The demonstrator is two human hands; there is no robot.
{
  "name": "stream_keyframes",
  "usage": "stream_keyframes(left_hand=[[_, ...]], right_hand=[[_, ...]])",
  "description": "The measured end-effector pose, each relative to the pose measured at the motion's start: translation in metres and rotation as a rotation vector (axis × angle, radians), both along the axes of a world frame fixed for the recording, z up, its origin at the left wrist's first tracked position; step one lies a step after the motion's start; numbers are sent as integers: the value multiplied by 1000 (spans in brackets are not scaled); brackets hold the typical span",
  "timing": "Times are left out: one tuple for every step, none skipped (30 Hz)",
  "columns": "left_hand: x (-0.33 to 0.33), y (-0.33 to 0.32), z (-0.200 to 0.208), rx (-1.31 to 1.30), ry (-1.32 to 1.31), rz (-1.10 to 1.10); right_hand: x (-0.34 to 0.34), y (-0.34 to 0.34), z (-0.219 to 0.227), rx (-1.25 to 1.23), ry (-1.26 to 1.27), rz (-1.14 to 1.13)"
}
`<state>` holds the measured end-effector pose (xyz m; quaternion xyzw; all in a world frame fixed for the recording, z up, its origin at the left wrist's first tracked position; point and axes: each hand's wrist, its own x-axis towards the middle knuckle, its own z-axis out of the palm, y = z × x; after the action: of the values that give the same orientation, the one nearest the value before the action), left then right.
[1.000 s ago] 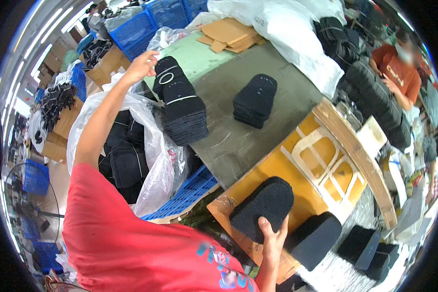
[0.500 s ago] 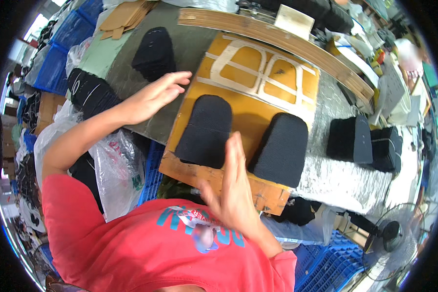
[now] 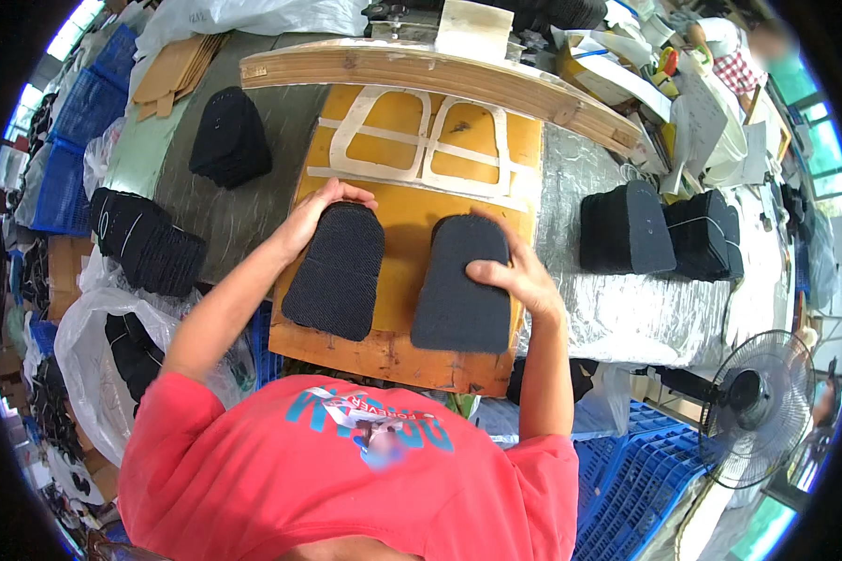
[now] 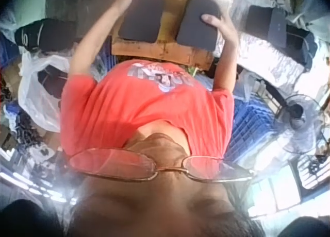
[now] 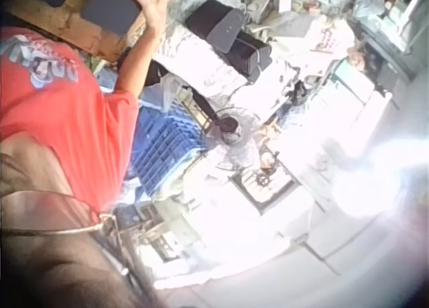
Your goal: Applying adhesive or screen-printing material to black shoe components using a manual stencil press.
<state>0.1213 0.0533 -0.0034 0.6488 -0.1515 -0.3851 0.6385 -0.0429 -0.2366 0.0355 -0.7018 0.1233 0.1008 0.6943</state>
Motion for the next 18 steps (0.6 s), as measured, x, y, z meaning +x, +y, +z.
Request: stream_keyframes(left_hand=[[-1,1,1,-3,-29,3],[-5,2,2,-5,-56,3],[-13,0,-2,-43,-59,109],[-19,2,-6,-44,-50,104],[-25,4,-10,-68,-99,136],[-35,5,-13,-89,-148,166],[-46,5,-5,-33,-193,170],[-54,7,-3,-33,-179,156],[-61,11,-2,-20,-211,143],[-65,16,-1,-9,-246,129],[-65,20,2,-46,-197,119],[-62,26,3,-51,-128,69],[-62,28,7,-28,-225,135],[-62,30,15,-8,-324,200],[-64,26,25,-24,-331,173],[-63,22,33,-4,-443,163],[-63,19,44,9,-558,151],[-63,12,59,26,-626,74]], right_hand=[[-2,5,-3,-3,-5,35],[-7,10,-7,-5,-8,68],[-13,22,-2,17,11,46],[-21,32,-4,18,13,21],[-26,42,-3,10,19,13],[-32,50,-2,6,27,2],[-37,56,0,7,43,-11],[-40,60,3,-28,18,25],[-42,63,4,-62,-11,65],[-45,64,4,-60,-6,53],[-46,65,3,-192,-109,25],[-47,66,4,-328,-215,1],[-47,68,24,-499,-286,-24],[-48,68,26,-504,-289,-39],[-53,64,29,-641,-361,8],[-58,60,31,-787,-421,44],[-58,65,36,-802,-432,3],[-62,64,37,-806,-419,11]])
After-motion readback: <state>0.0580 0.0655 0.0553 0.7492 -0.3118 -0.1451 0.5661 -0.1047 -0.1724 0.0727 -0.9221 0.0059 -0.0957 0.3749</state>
